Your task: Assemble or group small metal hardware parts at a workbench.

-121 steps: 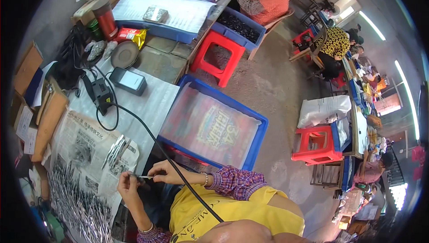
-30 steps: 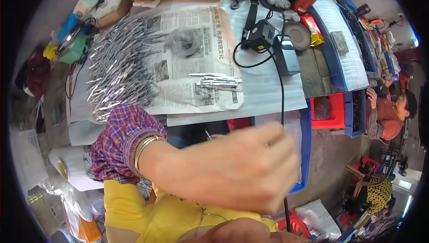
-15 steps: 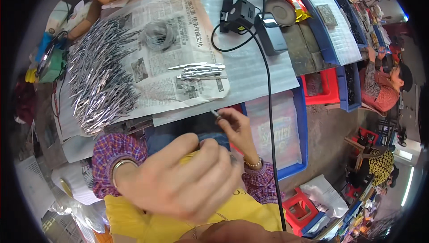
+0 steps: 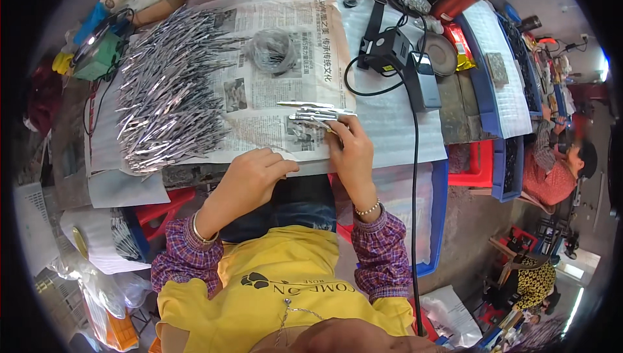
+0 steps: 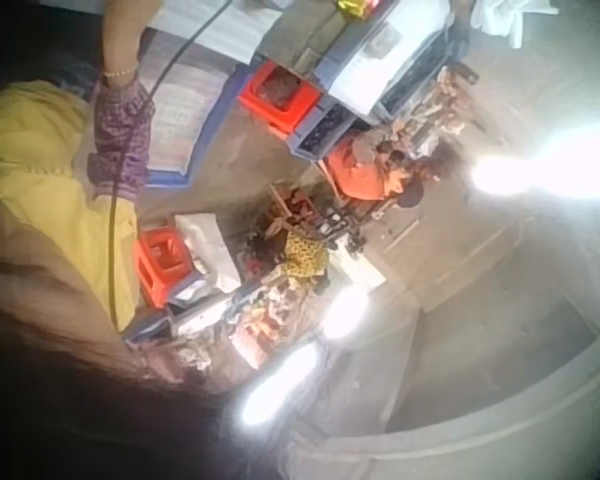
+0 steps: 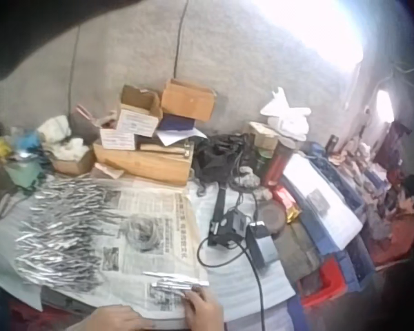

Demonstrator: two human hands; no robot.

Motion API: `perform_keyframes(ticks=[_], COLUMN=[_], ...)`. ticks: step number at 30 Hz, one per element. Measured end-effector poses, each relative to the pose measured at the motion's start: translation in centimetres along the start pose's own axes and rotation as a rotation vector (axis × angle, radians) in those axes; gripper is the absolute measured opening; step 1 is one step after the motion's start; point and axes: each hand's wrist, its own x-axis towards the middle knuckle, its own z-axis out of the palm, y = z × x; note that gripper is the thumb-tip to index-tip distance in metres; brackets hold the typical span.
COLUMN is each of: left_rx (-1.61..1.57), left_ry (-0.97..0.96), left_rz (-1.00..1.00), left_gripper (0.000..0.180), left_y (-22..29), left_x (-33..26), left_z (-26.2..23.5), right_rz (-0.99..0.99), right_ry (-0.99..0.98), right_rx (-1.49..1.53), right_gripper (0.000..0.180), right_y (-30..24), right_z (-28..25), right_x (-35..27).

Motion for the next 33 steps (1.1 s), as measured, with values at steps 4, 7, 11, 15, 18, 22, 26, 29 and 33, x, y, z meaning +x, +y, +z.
perform_keyframes(ticks=[4, 7, 11, 15, 18, 22, 26, 29, 33], left_rx=[-0.125, -0.176, -0.247, -0.322, -0.391, -0.404, -0.389, -0.435, -0.545], left_ry=[0.05, 0.071, 0.104, 0.148, 0.16, 0.154, 0.148, 0.138, 0.129], left_rz=[-0.047, -0.067, -0.098, -0.178, -0.235, -0.251, -0.247, -0.286, -0.35], left_gripper=[0.022, 0.023, 0.023, 0.022, 0.021, 0.021, 0.021, 0.022, 0.021], left_y=[-0.7, -1.3, -1.9, -2.1, -2.1, -2.2, -2.2, -2.1, -2.8], left_x=[0.1, -0.1, 0.0, 0.2, 0.5, 0.6, 0.8, 0.9, 0.6], left_z=[0.3, 0.7, 1.2, 1.4, 1.4, 1.7, 1.9, 1.9, 2.3], right_rz=[0.014, -0.042, -0.074, -0.069, -0.076, -0.07, -0.075, -0.092, 0.027], right_ry=[-0.054, -0.024, -0.088, -0.074, -0.053, -0.07, -0.109, -0.097, -0.086], right_rx=[-0.037, -0.048, -0.091, -0.064, -0.041, -0.028, -0.045, -0.029, 0.162], right_gripper=[0.021, 0.021, 0.019, 0.018, 0.018, 0.018, 0.019, 0.018, 0.016], right_y=[0.3, -0.3, 0.1, -0.1, 0.1, 0.1, 0.4, 0.4, -1.0], right_z=[-0.3, -0.4, -0.5, -1.3, -1.5, -1.2, -1.2, -1.5, -2.7], right_x=[-0.3, 0.0, 0.1, -0.1, -0.4, -0.5, -0.2, -0.2, -1.9])
